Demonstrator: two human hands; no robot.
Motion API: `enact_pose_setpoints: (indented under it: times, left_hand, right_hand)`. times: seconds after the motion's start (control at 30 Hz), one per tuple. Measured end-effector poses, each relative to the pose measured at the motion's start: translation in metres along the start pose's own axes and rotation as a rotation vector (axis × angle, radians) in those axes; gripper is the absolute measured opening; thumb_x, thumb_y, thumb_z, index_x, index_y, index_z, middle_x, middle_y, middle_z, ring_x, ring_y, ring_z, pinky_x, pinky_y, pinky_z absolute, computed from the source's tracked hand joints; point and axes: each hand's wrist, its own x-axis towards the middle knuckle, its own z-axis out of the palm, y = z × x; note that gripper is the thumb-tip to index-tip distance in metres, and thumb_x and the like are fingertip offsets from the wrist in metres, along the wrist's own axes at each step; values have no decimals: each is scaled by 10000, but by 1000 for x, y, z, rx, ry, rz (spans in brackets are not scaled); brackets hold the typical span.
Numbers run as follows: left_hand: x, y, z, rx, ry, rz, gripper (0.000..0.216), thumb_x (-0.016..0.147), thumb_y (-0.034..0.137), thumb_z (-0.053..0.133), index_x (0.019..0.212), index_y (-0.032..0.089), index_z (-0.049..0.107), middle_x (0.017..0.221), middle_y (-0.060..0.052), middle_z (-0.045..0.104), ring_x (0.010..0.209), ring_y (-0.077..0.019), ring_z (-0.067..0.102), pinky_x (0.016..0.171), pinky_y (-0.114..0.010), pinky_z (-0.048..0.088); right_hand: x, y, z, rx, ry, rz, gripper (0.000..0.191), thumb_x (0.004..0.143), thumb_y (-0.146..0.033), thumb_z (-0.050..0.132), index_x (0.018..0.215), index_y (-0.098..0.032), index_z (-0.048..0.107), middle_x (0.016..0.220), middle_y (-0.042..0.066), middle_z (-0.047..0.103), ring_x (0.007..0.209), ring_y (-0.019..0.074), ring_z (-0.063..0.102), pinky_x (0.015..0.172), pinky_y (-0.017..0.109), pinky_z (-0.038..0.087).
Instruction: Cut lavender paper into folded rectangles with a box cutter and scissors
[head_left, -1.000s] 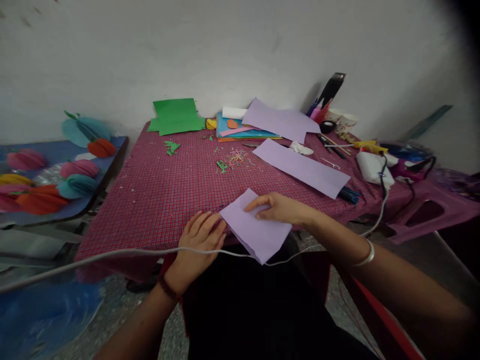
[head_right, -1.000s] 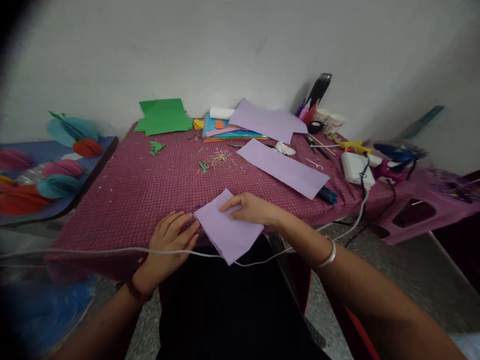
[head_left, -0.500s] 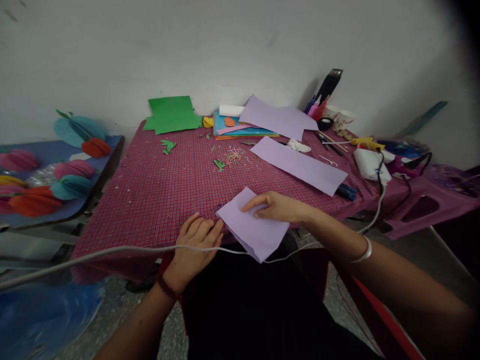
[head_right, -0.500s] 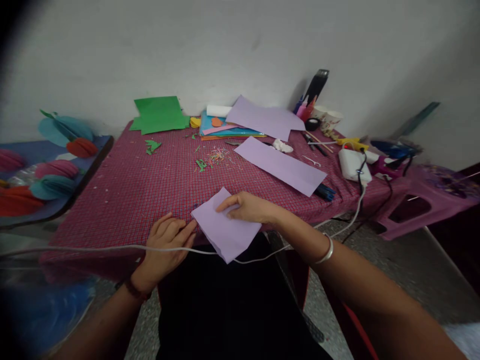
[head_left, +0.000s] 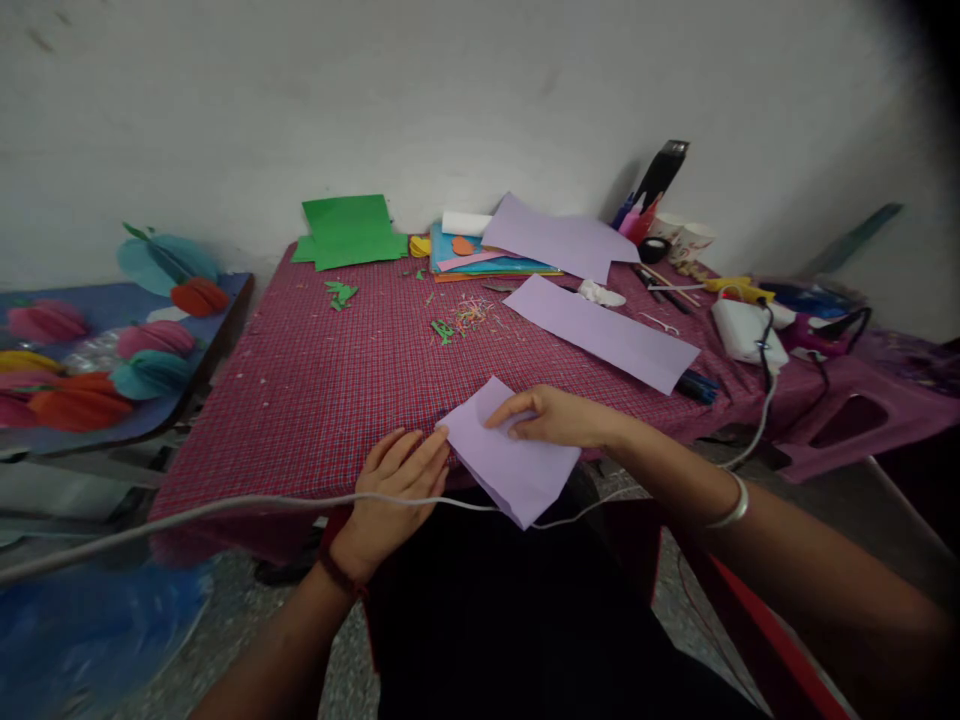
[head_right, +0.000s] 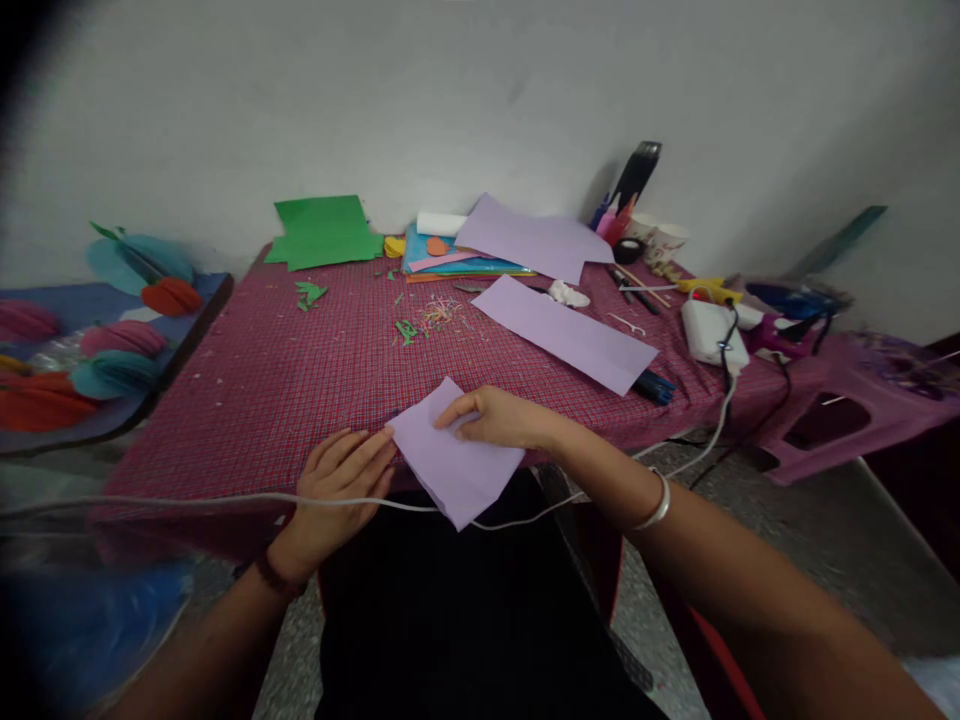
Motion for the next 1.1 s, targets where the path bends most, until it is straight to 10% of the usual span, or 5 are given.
enact_pose_setpoints:
  times: [1.1]
  left_hand:
    - [4,3,0,-10,-22,-6,276,832,152,603,1106,134,626,1132,-73,696,972,-230,612,871,-381,439]
  right_hand:
    - [0,-5,1,-134,9,-37,434,754,-104,547,1161,-170,683,929,53,723,631,101,623,536,175,467]
